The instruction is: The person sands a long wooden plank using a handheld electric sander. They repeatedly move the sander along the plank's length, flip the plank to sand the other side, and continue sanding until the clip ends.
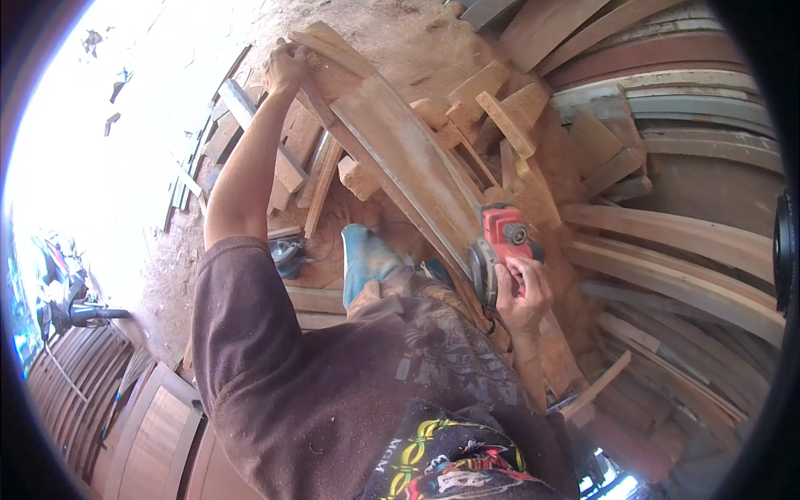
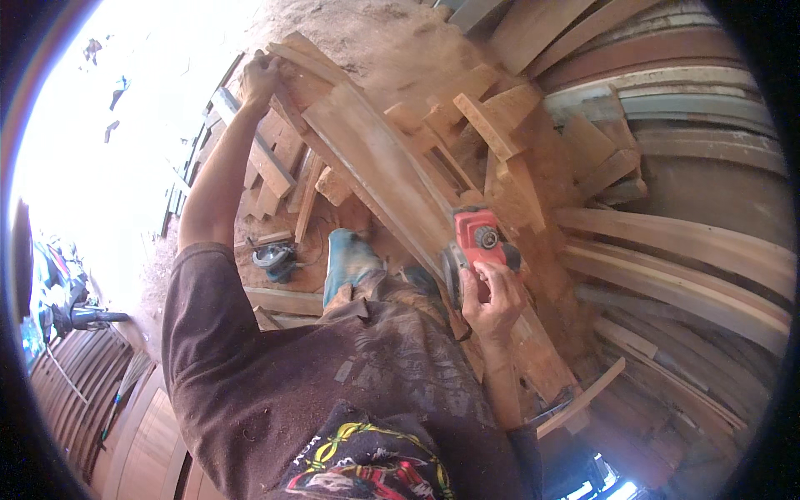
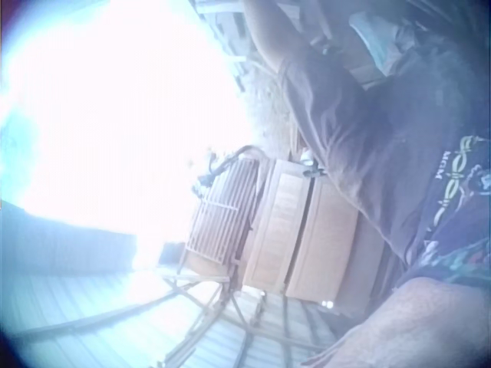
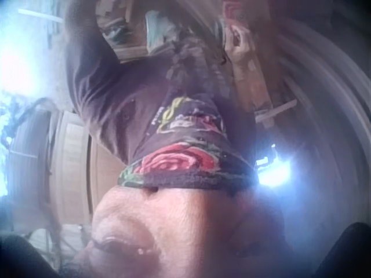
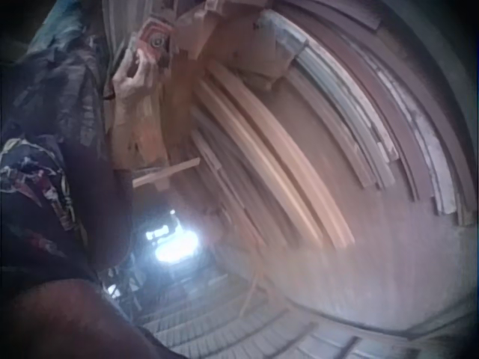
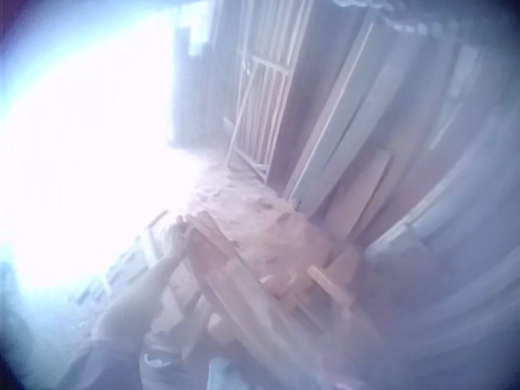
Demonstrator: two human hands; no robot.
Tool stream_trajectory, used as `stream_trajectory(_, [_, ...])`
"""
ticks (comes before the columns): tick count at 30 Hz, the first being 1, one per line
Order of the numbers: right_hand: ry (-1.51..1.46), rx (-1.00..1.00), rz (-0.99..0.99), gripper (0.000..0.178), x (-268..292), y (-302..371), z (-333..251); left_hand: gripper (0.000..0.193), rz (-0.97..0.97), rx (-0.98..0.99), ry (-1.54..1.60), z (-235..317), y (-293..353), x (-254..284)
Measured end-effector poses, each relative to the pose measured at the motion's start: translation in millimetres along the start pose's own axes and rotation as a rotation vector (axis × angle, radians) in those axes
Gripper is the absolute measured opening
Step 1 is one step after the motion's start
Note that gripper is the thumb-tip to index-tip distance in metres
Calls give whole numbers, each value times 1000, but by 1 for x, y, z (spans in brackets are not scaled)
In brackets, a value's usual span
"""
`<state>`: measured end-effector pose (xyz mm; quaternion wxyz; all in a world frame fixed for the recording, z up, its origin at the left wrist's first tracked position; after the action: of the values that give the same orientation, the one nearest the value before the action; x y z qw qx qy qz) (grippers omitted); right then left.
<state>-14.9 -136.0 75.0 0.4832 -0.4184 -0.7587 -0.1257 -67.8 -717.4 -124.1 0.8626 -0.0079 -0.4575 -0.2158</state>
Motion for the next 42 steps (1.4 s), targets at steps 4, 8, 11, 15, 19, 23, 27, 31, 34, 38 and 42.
stream_trajectory(4, [110,-30,148,28,15,3,6,52,70,-58,14,-11,10,-5])
stream_trajectory(8, [-482,-695,-55,42,14,59,44,71,76,-51,234,-23,81,11])
stream_trajectory(11, [-825,-797,-210,54,3,73,64,67,116,-27,334,-41,165,9])
stream_trajectory(15, [-1001,-708,-379,66,11,55,68,50,-104,87,601,-69,310,-37])
stream_trajectory(19, [-1079,-604,-332,71,53,101,93,51,-297,8,634,-32,475,-78])
stream_trajectory(23, [-850,-566,-483,61,117,178,125,66,-212,-5,623,-27,536,-96])
stream_trajectory(27, [-636,-589,-523,48,166,259,184,65,-196,-18,496,-43,520,-120])
stream_trajectory(31, [-640,-597,-531,50,177,283,199,65,-227,6,465,-48,522,-118])
stream_trajectory(34, [-609,-558,-537,53,155,266,192,65,-306,49,543,-32,535,-104])
stream_trajectory(38, [-763,-392,-456,52,97,197,154,65,-290,137,692,-49,584,-79])
stream_trajectory(42, [-747,-155,-448,67,23,64,108,67,-318,305,772,-86,635,-86])
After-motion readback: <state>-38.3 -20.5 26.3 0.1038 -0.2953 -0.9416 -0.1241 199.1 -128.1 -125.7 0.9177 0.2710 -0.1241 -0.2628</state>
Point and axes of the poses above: each hand's wrist, its own y-axis away from the middle knuckle, its own x-axis out of the back of the hand, z = x × y, the point moved 4 cm from there along -y, towards the middle knuckle, and after that the axes turned 8 degrees about x, right-handed, at the moved point
